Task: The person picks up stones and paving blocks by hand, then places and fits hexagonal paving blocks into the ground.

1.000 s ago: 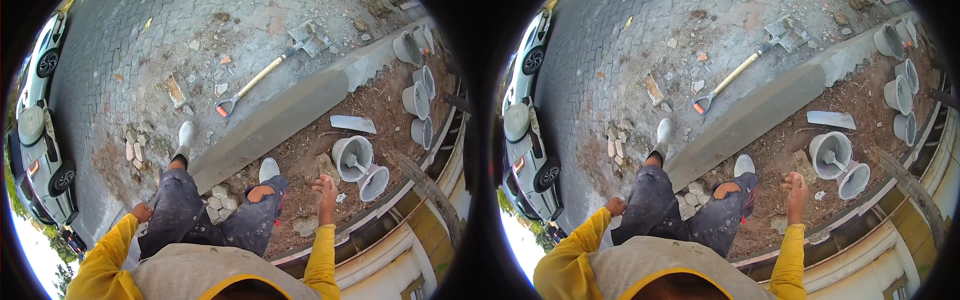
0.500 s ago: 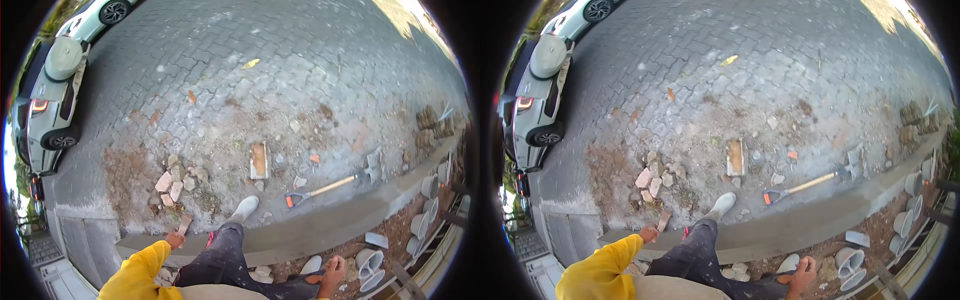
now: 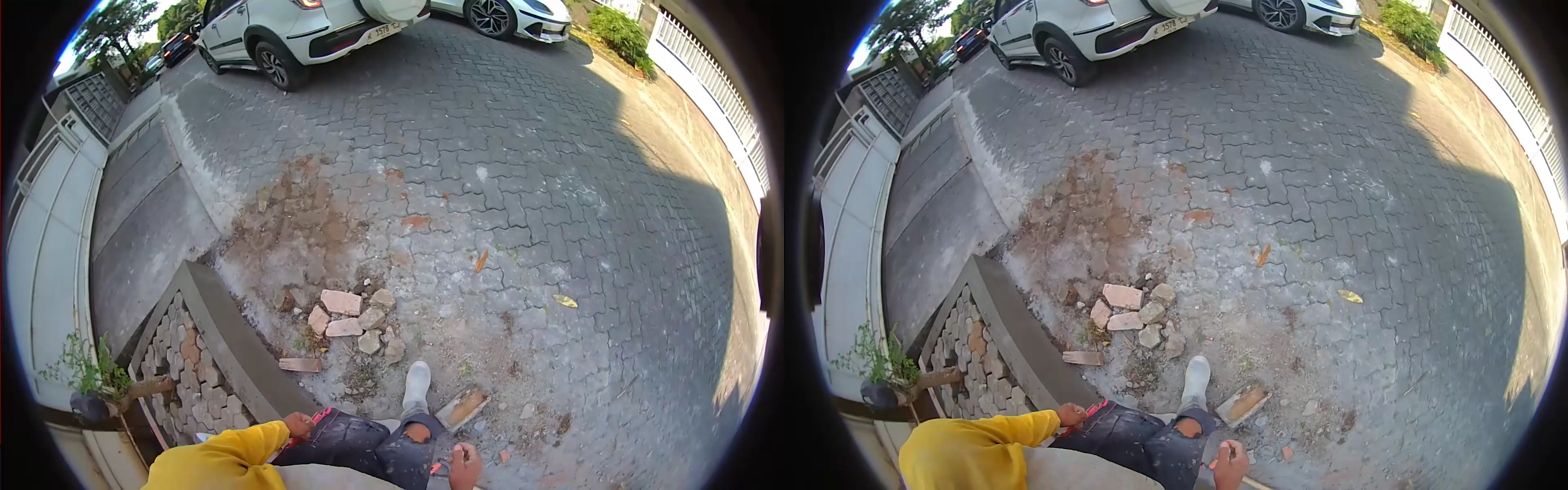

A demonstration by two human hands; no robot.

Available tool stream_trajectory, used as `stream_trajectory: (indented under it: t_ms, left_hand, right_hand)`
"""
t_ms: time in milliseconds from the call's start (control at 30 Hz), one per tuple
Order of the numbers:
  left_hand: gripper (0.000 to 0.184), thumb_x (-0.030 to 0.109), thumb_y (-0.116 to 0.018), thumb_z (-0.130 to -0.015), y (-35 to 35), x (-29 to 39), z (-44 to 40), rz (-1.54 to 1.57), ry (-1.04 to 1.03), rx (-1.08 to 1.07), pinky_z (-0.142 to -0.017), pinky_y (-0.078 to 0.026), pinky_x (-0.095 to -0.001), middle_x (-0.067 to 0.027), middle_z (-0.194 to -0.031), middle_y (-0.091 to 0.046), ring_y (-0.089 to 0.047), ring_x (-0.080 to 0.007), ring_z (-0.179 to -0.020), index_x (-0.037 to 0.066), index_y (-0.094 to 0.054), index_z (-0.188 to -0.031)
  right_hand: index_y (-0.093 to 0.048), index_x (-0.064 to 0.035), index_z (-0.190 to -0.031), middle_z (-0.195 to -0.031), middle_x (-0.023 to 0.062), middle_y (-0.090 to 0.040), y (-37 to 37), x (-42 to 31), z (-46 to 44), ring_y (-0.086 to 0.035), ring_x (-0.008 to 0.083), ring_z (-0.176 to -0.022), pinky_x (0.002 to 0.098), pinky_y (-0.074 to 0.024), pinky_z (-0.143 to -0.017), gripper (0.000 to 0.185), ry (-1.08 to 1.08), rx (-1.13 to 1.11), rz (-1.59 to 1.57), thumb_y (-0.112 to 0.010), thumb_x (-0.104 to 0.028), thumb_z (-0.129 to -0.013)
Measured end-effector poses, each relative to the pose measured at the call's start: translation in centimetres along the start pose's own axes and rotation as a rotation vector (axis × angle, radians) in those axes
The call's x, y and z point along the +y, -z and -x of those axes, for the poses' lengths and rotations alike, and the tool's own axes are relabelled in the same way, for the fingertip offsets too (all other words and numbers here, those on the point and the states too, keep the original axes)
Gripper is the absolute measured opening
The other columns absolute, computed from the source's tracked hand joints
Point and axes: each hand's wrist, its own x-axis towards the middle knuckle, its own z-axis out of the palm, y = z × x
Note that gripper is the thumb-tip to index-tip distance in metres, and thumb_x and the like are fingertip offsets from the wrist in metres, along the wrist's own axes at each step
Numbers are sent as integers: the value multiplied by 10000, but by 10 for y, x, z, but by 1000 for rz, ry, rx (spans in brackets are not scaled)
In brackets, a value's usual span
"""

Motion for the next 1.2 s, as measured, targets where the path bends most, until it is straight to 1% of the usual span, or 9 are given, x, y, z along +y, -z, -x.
stream_trajectory:
  t_ms: [100, 300, 367, 433, 600, 667, 733, 900, 1200]
  left_hand:
    - [312, 354, -587, -913, -8, 40, 5, 383, 134, 109, -749, -514, -376, -109, -760, -712, -691, -273, -747, 67, -692, -849]
    - [304, 393, -646, -892, -18, 97, -2, 333, -85, 255, -826, -512, -396, -139, -982, -721, -693, -261, -930, 91, -679, -908]
    - [303, 392, -598, -906, -12, 132, 15, 62, -256, 296, -888, -504, -427, -132, -1059, -710, -679, -266, -1003, 111, -669, -996]
    - [283, 304, -525, -963, -90, 85, -18, -216, -576, 481, -1011, -446, -419, -133, -1108, -706, -634, -265, -1106, 108, -646, -1128]
    - [312, 319, -485, -975, -41, 139, -5, -146, -314, -93, -991, -457, -423, -135, -1183, -681, -628, -263, -1143, 105, -637, -1142]
    - [324, 325, -469, -979, -34, 157, 8, -202, -315, -242, -983, -461, -425, -136, -1213, -672, -626, -262, -1158, 104, -633, -1148]
    - [336, 331, -453, -984, -30, 172, 31, -218, -364, -373, -975, -466, -427, -137, -1243, -662, -623, -261, -1173, 102, -630, -1154]
    - [343, 330, -461, -978, -50, 155, 62, 305, -478, -332, -978, -464, -422, -146, -1224, -671, -632, -274, -1160, 93, -634, -1156]
    - [358, 328, -473, -968, -68, 111, 55, 889, -564, -340, -984, -461, -412, -162, -1190, -689, -648, -296, -1138, 77, -642, -1158]
  right_hand:
    - [-665, 23, -1029, -743, 116, -678, -34, -5, -68, -661, 201, -663, 330, -518, -660, 320, 348, -55, 141, -656, -275, -914]
    - [-714, -57, -1035, -935, 176, -733, -68, -59, -129, -695, 401, -920, 501, -536, -829, 426, 335, -314, 679, -619, -452, -906]
    - [-632, -128, -1226, -930, 170, -727, -71, -36, -127, -720, 296, -806, 497, -554, -732, 473, 812, -158, 855, -659, -468, -898]
    - [-650, -94, -1140, -929, 194, -707, -67, -65, -125, -680, 387, -852, 489, -538, -745, 398, 816, -252, 824, -637, -424, -917]
    - [-670, -100, -1153, -990, 178, -673, -64, -105, -137, -659, 359, -884, 483, -509, -765, 354, 725, -491, 1102, -685, -307, -866]
    - [-705, -69, -1032, -1011, 188, -721, -90, -169, -123, -684, 402, -966, 511, -530, -847, 392, 404, -631, 1351, -610, -432, -917]
    - [-705, -100, -974, -1039, 185, -694, -109, -211, -94, -671, 429, -942, 532, -518, -832, 340, 562, -659, 1394, -588, -418, -938]
    - [-734, -138, -999, -1125, 93, -633, -141, -240, -53, -564, 325, -1104, 497, -420, -947, 342, 940, -1059, 1504, -660, -457, -900]
    - [-638, -50, -887, -900, 188, -678, -228, -279, -14, -652, 403, -882, 505, -501, -765, 331, 488, -1215, 1598, -554, -358, -973]
